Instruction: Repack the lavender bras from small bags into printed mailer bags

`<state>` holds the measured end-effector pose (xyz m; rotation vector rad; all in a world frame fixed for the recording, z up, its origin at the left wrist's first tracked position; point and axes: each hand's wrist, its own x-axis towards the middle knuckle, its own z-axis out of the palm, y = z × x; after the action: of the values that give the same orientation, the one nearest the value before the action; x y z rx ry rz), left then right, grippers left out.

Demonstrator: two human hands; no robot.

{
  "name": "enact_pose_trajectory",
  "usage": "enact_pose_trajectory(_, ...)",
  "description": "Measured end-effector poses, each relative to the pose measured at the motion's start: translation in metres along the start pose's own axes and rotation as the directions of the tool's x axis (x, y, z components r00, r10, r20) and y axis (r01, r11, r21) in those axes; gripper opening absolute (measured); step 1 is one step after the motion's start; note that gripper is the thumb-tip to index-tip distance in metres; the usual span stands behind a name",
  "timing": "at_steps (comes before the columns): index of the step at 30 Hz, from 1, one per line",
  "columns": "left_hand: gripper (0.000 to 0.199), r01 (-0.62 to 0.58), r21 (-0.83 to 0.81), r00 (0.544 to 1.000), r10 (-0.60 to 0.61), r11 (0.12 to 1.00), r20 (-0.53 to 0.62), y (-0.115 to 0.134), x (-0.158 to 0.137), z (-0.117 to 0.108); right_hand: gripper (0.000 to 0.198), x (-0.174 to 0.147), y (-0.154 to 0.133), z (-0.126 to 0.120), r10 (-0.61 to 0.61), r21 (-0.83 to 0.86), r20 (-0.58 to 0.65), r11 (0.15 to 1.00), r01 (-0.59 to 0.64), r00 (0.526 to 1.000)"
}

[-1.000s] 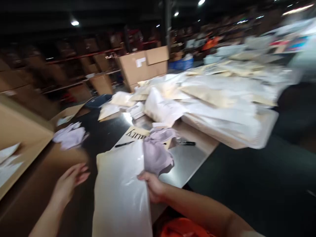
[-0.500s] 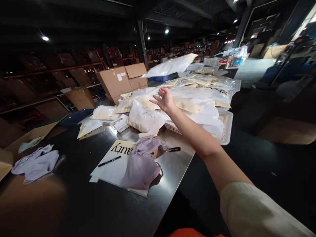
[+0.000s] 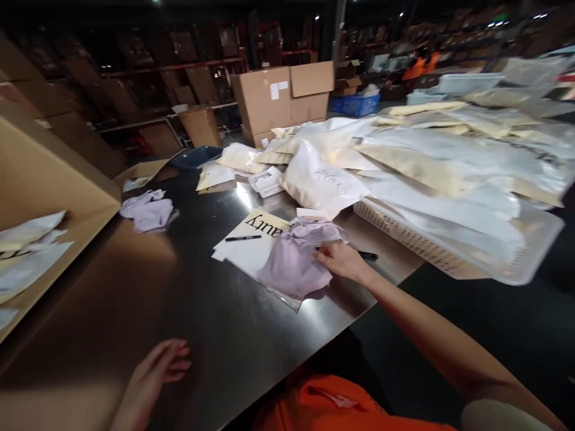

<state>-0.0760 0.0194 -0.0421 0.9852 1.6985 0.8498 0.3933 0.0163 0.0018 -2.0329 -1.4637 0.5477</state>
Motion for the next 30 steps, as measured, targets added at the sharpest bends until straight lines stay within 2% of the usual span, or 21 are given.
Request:
enact_pose_trajectory(2, 0.061, -0.068, 0.105, 0.994, 0.059, 0.992, 0.089, 0.001, 0.001, 0.004, 0.025, -0.015, -0.010, 0.015, -0.066, -0.137, -0.012, 0.989, 0.064, 0.998)
enact_pose_trajectory(4, 0.057, -0.194, 0.240, 0.980, 0.177, 0.951, 0.092, 0.003, 0.008, -0.002, 0.033, -0.030, -0.019, 0.031, -0.203, -0.333, -0.085, 0.929, 0.164, 0.975)
enact_pose_trajectory(6, 0.047, -0.283, 0.368, 0.956, 0.293, 0.886, 0.030, 0.009, 0.016, -0.009, 0.039, -0.044, -0.027, 0.050, -0.388, -0.491, -0.101, 0.821, 0.293, 0.916)
enact_pose_trajectory(9, 0.027, -0.335, 0.437, 0.930, 0.367, 0.835, 0.012, 0.023, 0.026, 0.001, 0.040, -0.060, -0.040, 0.085, -0.589, -0.498, 0.040, 0.689, 0.527, 0.807)
enact_pose_trajectory(11, 0.019, -0.380, 0.436, 0.921, 0.379, 0.816, 0.092, 0.033, 0.029, 0.028, 0.043, -0.065, -0.048, 0.110, -0.636, -0.461, 0.116, 0.646, 0.609, 0.763)
enact_pose_trajectory(13, 0.016, -0.388, 0.419, 0.922, 0.347, 0.821, 0.174, 0.042, 0.031, 0.067, 0.043, -0.067, -0.055, 0.133, -0.645, -0.443, 0.132, 0.641, 0.626, 0.753)
enact_pose_trajectory(16, 0.019, -0.322, 0.364, 0.939, 0.247, 0.874, 0.239, 0.056, 0.037, 0.121, 0.040, -0.067, -0.059, 0.153, -0.677, -0.445, 0.087, 0.630, 0.637, 0.731)
enact_pose_trajectory(18, 0.022, -0.267, 0.310, 0.946, 0.187, 0.912, 0.266, 0.063, 0.043, 0.142, 0.039, -0.066, -0.056, 0.156, -0.681, -0.479, 0.013, 0.638, 0.603, 0.732)
enact_pose_trajectory(20, 0.023, -0.234, 0.262, 0.945, 0.155, 0.936, 0.288, 0.064, 0.043, 0.152, 0.040, -0.062, -0.048, 0.147, -0.636, -0.526, -0.068, 0.677, 0.514, 0.768)
enact_pose_trajectory(22, 0.024, -0.227, 0.235, 0.940, 0.150, 0.945, 0.308, 0.058, 0.035, 0.154, 0.042, -0.058, -0.037, 0.128, -0.577, -0.543, -0.105, 0.716, 0.439, 0.810)
enact_pose_trajectory(25, 0.024, -0.259, 0.228, 0.923, 0.170, 0.939, 0.346, 0.046, 0.016, 0.153, 0.052, -0.051, -0.022, 0.089, -0.449, -0.442, -0.146, 0.827, 0.348, 0.881)
enact_pose_trajectory(26, 0.023, -0.279, 0.226, 0.914, 0.186, 0.933, 0.359, 0.043, 0.011, 0.154, 0.055, -0.048, -0.018, 0.075, -0.368, -0.396, -0.206, 0.879, 0.267, 0.907)
enact_pose_trajectory(28, 0.021, -0.325, 0.208, 0.897, 0.231, 0.922, 0.377, 0.041, 0.003, 0.159, 0.060, -0.041, -0.012, 0.053, -0.121, -0.243, -0.327, 0.969, 0.040, 0.937)
enact_pose_trajectory(29, 0.020, -0.344, 0.191, 0.889, 0.253, 0.919, 0.381, 0.041, -0.001, 0.163, 0.059, -0.037, -0.009, 0.046, 0.016, -0.122, -0.317, 0.991, -0.058, 0.948)
enact_pose_trajectory(30, 0.021, -0.354, 0.169, 0.882, 0.269, 0.920, 0.386, 0.041, -0.003, 0.168, 0.055, -0.033, -0.007, 0.041, 0.126, 0.010, -0.249, 0.992, -0.128, 0.960)
